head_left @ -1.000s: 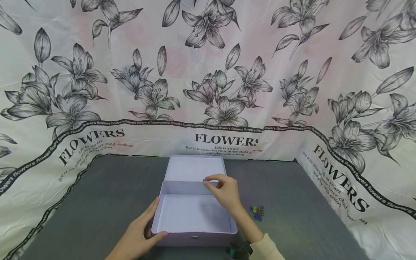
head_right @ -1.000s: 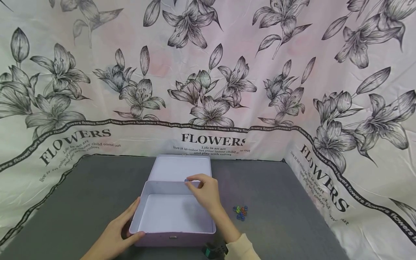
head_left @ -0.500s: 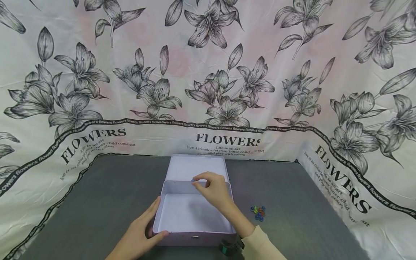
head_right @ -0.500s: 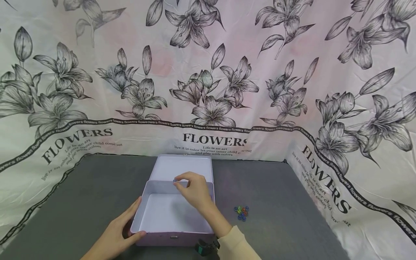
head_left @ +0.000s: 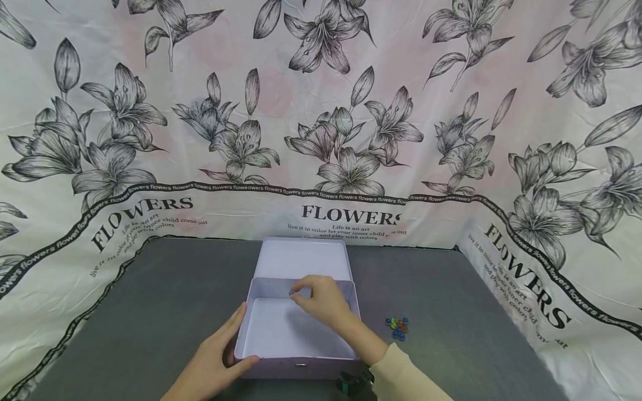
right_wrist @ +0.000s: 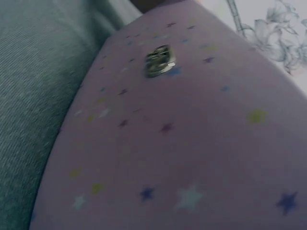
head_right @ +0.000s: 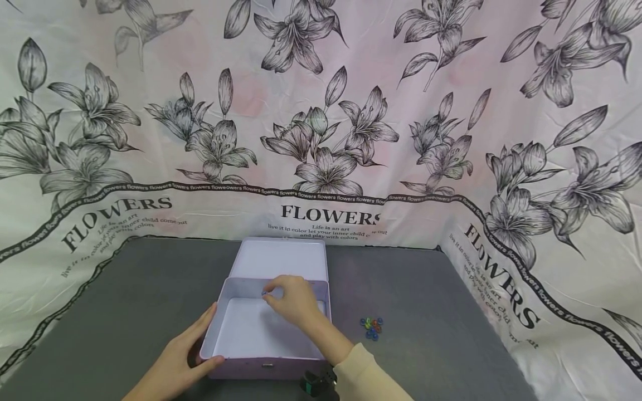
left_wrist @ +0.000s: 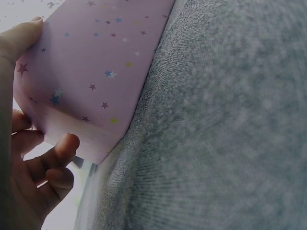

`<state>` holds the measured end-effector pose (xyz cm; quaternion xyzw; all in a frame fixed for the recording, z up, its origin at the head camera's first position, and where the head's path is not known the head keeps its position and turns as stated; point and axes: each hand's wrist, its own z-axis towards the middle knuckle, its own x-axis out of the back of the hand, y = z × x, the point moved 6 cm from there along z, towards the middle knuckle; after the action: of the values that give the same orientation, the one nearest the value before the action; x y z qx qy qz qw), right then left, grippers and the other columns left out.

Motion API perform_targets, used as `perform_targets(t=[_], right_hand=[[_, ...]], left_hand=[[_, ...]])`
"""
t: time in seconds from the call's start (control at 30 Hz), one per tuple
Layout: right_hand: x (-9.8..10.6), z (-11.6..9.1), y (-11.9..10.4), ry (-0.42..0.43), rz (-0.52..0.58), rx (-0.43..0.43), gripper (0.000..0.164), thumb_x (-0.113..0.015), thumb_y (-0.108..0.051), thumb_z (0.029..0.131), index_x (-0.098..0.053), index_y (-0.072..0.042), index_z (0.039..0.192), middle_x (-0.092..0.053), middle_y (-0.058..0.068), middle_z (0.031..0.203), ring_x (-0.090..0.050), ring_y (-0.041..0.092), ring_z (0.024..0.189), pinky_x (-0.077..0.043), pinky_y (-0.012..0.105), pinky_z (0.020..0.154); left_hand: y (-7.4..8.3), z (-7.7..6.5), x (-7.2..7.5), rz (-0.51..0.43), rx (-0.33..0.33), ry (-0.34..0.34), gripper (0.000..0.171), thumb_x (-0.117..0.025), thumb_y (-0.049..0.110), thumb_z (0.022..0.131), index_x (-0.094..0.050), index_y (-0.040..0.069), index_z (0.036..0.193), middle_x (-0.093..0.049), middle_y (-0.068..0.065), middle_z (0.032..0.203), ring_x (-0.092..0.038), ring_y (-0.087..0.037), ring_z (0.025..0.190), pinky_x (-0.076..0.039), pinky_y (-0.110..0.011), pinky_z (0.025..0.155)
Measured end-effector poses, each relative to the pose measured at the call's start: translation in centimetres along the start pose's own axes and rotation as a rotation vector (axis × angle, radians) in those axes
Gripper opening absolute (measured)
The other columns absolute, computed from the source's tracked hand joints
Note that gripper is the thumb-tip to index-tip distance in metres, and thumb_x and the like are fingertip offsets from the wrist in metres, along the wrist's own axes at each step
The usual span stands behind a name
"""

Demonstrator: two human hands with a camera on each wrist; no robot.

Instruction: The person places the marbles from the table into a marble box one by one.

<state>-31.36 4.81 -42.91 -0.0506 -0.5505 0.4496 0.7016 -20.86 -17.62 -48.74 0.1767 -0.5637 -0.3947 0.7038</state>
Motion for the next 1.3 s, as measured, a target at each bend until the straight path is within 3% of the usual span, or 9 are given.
perform_targets(t=[0.17, 0.27, 0.4, 0.63, 0.83, 1.1, 1.3], right_hand=[[-0.9, -0.2, 0.1, -0.094, -0.106, 0.028, 0.007, -0.084, -0.012, 0.09, -0.084, -0.011, 0.097, -0.082, -0.001, 0.097, -0.066, 0.007, 0.07, -0.058, 0.026, 0.072], [-1.4, -0.3, 0.2, -0.135, -0.15, 0.043, 0.006, -0.085, -0.01, 0.089, -0.085, -0.01, 0.095, -0.081, -0.002, 0.093, -0.076, 0.014, 0.091, -0.061, 0.033, 0.084], [-1.9, -0.4, 0.7, -0.19, -0.189, 0.007, 0.008, -0.084, -0.008, 0.088, -0.085, -0.011, 0.095, -0.081, -0.003, 0.093, -0.076, 0.017, 0.093, -0.061, 0.033, 0.083], [-2.5, -0.8, 1.0, -0.272, -0.251, -0.044, 0.008, -0.084, -0.011, 0.087, -0.085, -0.015, 0.093, -0.081, -0.007, 0.094, -0.076, 0.015, 0.095, -0.061, 0.032, 0.082], [-3.0, -1.0, 0.8, -0.298, -0.291, -0.015, 0.008, -0.085, -0.009, 0.086, -0.084, -0.015, 0.091, -0.081, -0.006, 0.093, -0.075, 0.014, 0.093, -0.061, 0.031, 0.084], [-2.9, -1.0, 0.8, -0.271, -0.268, -0.033, 0.009, -0.085, -0.01, 0.086, -0.084, -0.014, 0.094, -0.081, -0.005, 0.094, -0.076, 0.015, 0.093, -0.062, 0.032, 0.084], [-2.3, -0.9, 0.9, -0.242, -0.222, -0.063, 0.009, -0.084, -0.014, 0.088, -0.084, -0.012, 0.096, -0.081, -0.003, 0.096, -0.076, 0.019, 0.095, -0.061, 0.034, 0.084]], left_hand=[[0.1, 0.0, 0.0, 0.017, 0.01, 0.001, 0.102, -0.085, 0.052, 0.088, -0.033, 0.017, 0.168, -0.036, -0.011, 0.17, -0.045, -0.028, 0.149, -0.053, -0.037, 0.108], [0.1, 0.0, 0.1, 0.015, 0.015, -0.002, 0.102, -0.084, 0.052, 0.088, -0.032, 0.018, 0.169, -0.035, -0.01, 0.171, -0.043, -0.027, 0.149, -0.053, -0.037, 0.108], [0.2, -0.1, 0.1, 0.025, 0.013, -0.001, 0.103, -0.084, 0.053, 0.088, -0.031, 0.019, 0.169, -0.035, -0.01, 0.171, -0.043, -0.027, 0.149, -0.052, -0.037, 0.109], [0.3, 0.0, 0.0, 0.073, 0.012, -0.004, 0.103, -0.082, 0.057, 0.088, -0.031, 0.019, 0.169, -0.036, -0.01, 0.171, -0.043, -0.028, 0.15, -0.05, -0.05, 0.111], [0.2, 0.0, 0.1, 0.06, 0.007, 0.003, 0.104, -0.083, 0.056, 0.087, -0.032, 0.018, 0.168, -0.036, -0.01, 0.171, -0.042, -0.027, 0.15, -0.05, -0.041, 0.111], [0.1, 0.0, 0.0, 0.025, 0.035, -0.022, 0.103, -0.084, 0.054, 0.088, -0.03, 0.02, 0.169, -0.034, -0.008, 0.172, -0.041, -0.025, 0.15, -0.051, -0.038, 0.11], [0.1, 0.0, 0.0, 0.053, 0.037, -0.011, 0.104, -0.083, 0.056, 0.087, -0.031, 0.02, 0.169, -0.035, -0.007, 0.171, -0.042, -0.025, 0.151, -0.05, -0.046, 0.111]])
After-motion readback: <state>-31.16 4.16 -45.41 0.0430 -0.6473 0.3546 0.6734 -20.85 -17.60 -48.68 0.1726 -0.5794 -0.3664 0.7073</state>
